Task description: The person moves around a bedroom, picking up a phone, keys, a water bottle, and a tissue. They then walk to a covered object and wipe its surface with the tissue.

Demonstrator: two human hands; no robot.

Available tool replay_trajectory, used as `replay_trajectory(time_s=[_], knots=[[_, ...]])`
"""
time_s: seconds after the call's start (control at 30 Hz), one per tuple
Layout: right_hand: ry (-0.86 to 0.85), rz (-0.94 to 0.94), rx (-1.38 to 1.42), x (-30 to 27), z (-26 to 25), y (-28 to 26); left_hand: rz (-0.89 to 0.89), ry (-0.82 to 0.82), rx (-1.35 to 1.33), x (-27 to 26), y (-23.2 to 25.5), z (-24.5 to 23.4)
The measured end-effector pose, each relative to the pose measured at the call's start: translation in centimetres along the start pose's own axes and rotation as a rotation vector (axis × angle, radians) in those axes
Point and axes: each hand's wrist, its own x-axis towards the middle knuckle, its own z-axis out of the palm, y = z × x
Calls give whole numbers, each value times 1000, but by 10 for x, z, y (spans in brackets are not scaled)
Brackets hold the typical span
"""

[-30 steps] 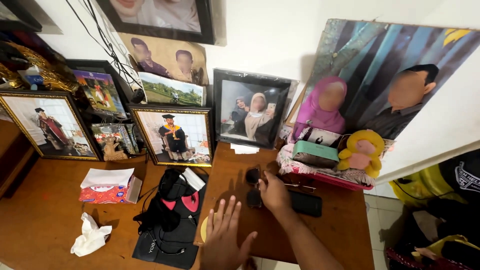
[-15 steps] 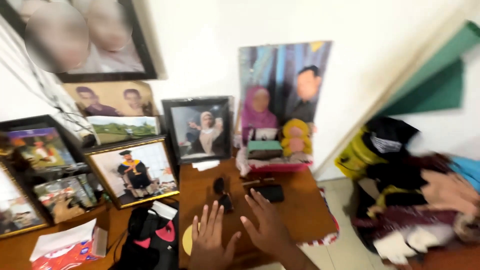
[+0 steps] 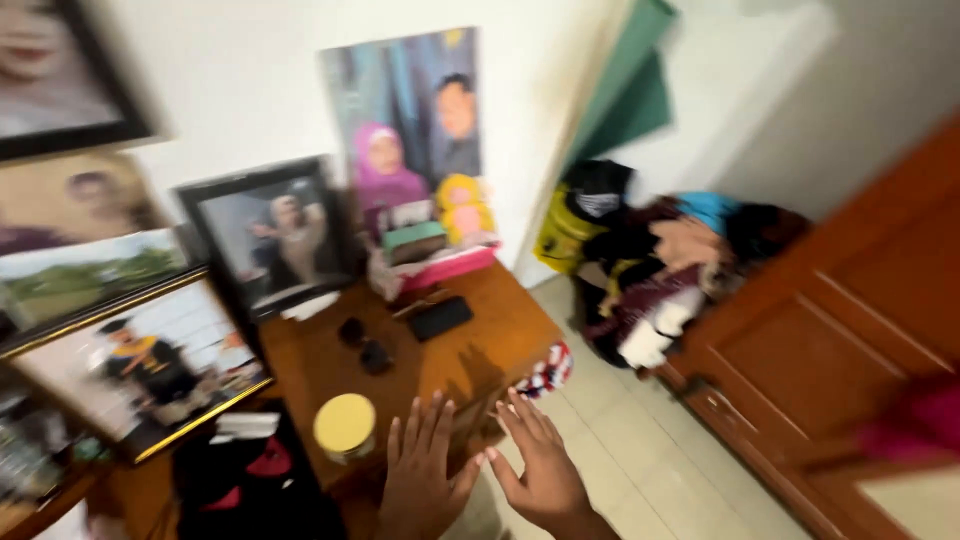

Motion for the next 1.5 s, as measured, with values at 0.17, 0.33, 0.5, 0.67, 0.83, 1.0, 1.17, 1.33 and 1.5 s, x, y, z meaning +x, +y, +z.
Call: replay_trajectory(time_s=[0.17,0.33,0.5,0.67,0.83,1.0,1.17,1.33,1.5], knots=[[141,179,-57,-76,-38,11,133,-220,-247,-5,61,14],[265,381,-99,-157,-76,27,306,-232,-388,-11,133,17],[457,496,-178,-262,-105,45,423,-249,-454,-52,216,40],[567,632,-205,-396,-130,60,564,-297,-490,-118,319,52],[719,697,-339,-553,-125,98,688,-355,-513,-202,423,49],[746,981,-366,-691,-118,107,840,-260,-573,-293,512,48],[707,1272,-326,-796,-116,93,1014,-296,-692,-354,587,26],[844,1322,-439,-855,-107,49,1197,-585,-833,-385,642,-19],[972,1501,-401,-915,-101,39,1376,-689,-848,-443,700,-2]])
